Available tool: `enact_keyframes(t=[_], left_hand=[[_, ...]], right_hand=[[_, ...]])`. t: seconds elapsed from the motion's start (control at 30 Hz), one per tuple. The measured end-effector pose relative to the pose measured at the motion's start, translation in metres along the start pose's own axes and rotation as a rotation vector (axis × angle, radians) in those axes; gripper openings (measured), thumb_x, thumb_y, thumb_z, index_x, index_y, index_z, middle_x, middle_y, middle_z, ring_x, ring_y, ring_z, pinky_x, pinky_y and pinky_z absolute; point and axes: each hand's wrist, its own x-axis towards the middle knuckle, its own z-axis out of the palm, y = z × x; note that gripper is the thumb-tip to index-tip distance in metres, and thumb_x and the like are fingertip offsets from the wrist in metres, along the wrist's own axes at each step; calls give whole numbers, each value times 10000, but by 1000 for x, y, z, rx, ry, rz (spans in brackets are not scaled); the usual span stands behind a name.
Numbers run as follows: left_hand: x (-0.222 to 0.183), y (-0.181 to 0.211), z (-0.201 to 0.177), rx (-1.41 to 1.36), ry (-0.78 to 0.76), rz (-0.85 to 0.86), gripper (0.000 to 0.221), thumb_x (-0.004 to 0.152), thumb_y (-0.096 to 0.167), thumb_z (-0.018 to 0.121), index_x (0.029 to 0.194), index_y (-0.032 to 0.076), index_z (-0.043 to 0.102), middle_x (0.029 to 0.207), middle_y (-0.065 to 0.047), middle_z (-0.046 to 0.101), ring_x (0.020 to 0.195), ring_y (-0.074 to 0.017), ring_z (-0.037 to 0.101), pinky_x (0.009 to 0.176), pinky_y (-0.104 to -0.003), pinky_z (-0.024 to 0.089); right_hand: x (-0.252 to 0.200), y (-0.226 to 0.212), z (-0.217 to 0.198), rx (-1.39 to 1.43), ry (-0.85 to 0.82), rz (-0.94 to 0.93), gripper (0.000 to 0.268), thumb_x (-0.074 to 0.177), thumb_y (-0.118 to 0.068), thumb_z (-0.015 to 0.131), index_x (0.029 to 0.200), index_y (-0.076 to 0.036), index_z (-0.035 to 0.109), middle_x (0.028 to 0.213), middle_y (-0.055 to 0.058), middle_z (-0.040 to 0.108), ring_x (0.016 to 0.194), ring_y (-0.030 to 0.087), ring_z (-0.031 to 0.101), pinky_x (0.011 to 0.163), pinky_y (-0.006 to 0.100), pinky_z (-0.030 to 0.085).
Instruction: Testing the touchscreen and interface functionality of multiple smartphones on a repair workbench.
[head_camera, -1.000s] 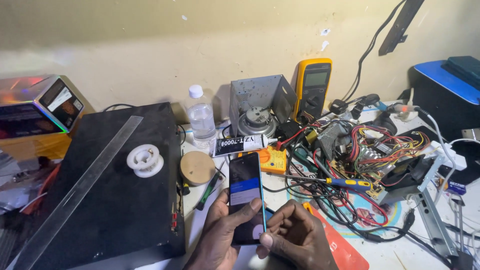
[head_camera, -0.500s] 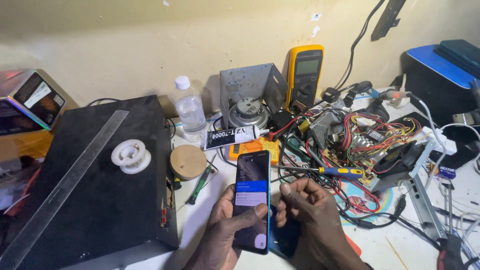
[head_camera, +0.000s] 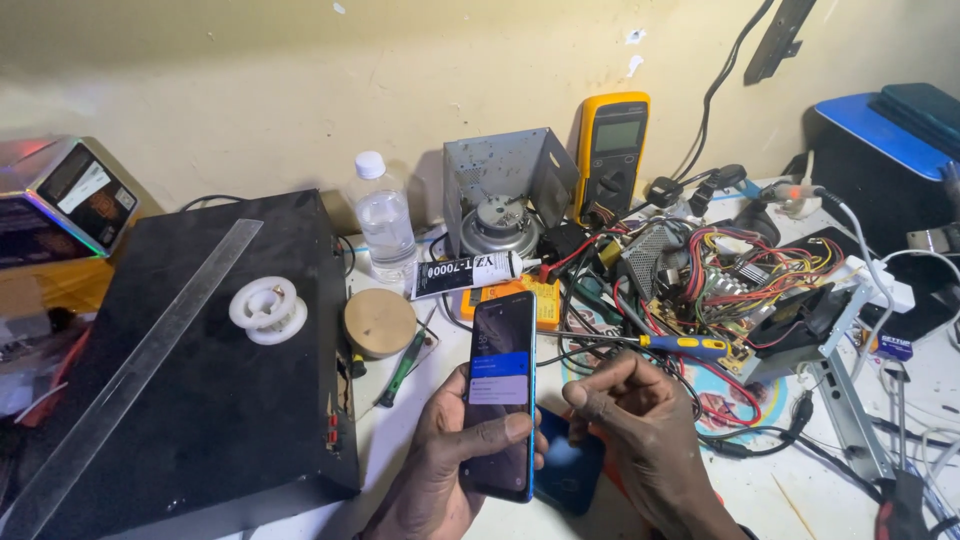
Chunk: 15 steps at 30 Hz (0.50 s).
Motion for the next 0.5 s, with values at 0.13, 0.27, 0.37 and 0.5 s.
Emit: enact_keyframes(t=[0.13, 0.27, 0.37, 0.5], left_hand=[[-2, 4, 7, 19, 56, -6, 519, 637, 23, 802, 1120, -5, 612, 789, -230, 675, 624, -338, 662, 554, -400, 525], [-3, 5, 8, 25, 78, 33, 511, 636, 13, 798, 1114, 1, 618, 765, -233, 674, 616, -334, 663, 529, -420, 536], [-6, 7, 12, 56, 74, 63, 485, 632, 14, 786, 1091, -4, 630, 731, -222, 662, 610, -308, 645, 545, -396, 513], [-2, -2, 10, 98, 74, 64, 508, 629, 23, 783, 1116, -10, 641, 730, -222, 680, 610, -320, 660, 585, -397, 525]], right_hand=[[-1, -5, -3, -33, -144, 41, 166, 752, 16, 833, 838, 72, 702, 688, 143, 609, 520, 253, 632, 498, 335, 529], [-10, -15, 8, -51, -304, 89, 176, 822, -62, 791, 820, 78, 685, 667, 243, 713, 508, 301, 666, 489, 367, 570], [-11, -15, 14, -25, -266, 91, 189, 818, -86, 777, 808, 83, 694, 625, 237, 675, 506, 294, 642, 433, 387, 567], [-11, -16, 12, 15, -221, 80, 295, 780, -58, 810, 1011, 98, 713, 718, 141, 650, 560, 268, 637, 515, 372, 545]])
